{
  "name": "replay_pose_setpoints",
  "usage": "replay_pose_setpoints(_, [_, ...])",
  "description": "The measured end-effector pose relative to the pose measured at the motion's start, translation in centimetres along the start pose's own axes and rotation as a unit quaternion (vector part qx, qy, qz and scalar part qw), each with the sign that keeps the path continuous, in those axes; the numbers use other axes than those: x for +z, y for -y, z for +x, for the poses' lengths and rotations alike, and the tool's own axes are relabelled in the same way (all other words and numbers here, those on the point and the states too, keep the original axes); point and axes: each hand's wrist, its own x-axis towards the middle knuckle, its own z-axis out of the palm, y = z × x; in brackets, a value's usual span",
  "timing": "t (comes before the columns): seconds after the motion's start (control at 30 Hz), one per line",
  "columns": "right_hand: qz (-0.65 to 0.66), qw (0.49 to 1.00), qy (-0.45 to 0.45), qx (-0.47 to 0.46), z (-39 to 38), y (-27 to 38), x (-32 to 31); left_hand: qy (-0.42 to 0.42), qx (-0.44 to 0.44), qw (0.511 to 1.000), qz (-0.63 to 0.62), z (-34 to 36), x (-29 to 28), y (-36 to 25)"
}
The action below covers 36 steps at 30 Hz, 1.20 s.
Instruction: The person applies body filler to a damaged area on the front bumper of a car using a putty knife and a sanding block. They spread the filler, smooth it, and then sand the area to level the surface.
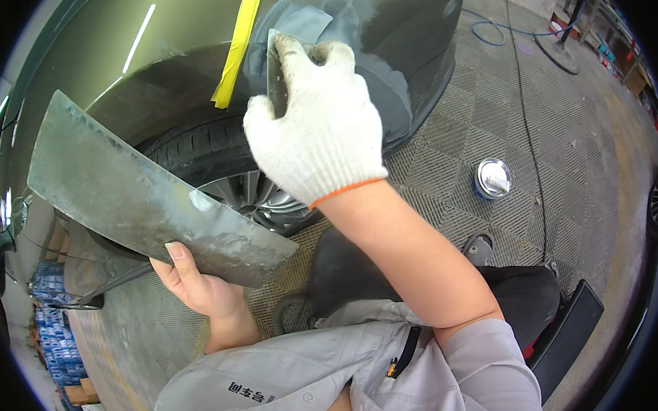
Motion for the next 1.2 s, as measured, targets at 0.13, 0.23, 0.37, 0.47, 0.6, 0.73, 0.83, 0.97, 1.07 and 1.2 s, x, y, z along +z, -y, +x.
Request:
replay_pose_setpoints(0.13, [0.011, 1.000, -0.009, -0.002, -1.4, -0.1, 0.9, -0.005, 0.010, 1.000, -0.019, -0.3, 0.6, -0.3])
replay_pose_setpoints(0.23, [-0.001, 1.000, -0.007, -0.013, -2.5, -0.1, 1.8, -0.006, 0.013, 1.000, -0.021, -0.4, 0.8, -0.6])
replay_pose_setpoints(0.37, [0.031, 0.999, 0.017, -0.030, -2.9, -0.8, 1.0, -0.015, 0.008, 1.000, -0.010, -0.3, 1.0, -0.6])
replay_pose_setpoints(0.47, [0.036, 0.998, -0.014, -0.042, -1.3, -2.6, -1.6, -0.011, 0.014, 1.000, -0.014, -0.2, 0.9, -0.6])
replay_pose_setpoints(0.6, [0.044, 0.999, 0.017, 0.019, 3.3, -5.3, -4.3, 0.016, 0.010, 0.999, -0.032, -0.1, 0.6, -0.9])
replay_pose_setpoints(0.73, [0.028, 0.997, 0.066, 0.029, 5.8, -6.0, -4.8, 0.029, 0.009, 0.999, -0.024, 0.1, 0.8, -1.0])
replay_pose_setpoints(0.83, [0.024, 0.998, 0.058, 0.028, 6.0, -5.2, -4.4, 0.009, 0.007, 1.000, -0.015, 0.0, 0.8, -1.1])
replay_pose_setpoints(0.97, [0.024, 0.997, 0.060, 0.050, 5.1, -3.4, -3.1, 0.020, 0.026, 0.999, -0.013, 0.2, 0.4, -1.0])
replay_pose_setpoints(1.07, [-0.014, 1.000, 0.008, 0.012, 3.3, -2.1, -1.7, 0.008, 0.025, 1.000, 0.012, 0.1, 0.1, -1.1])
replay_pose_setpoints(1.2, [-0.013, 0.999, -0.032, -0.023, 1.4, -1.1, 0.1, -0.008, 0.025, 1.000, 0.016, -0.3, 0.0, -1.0])
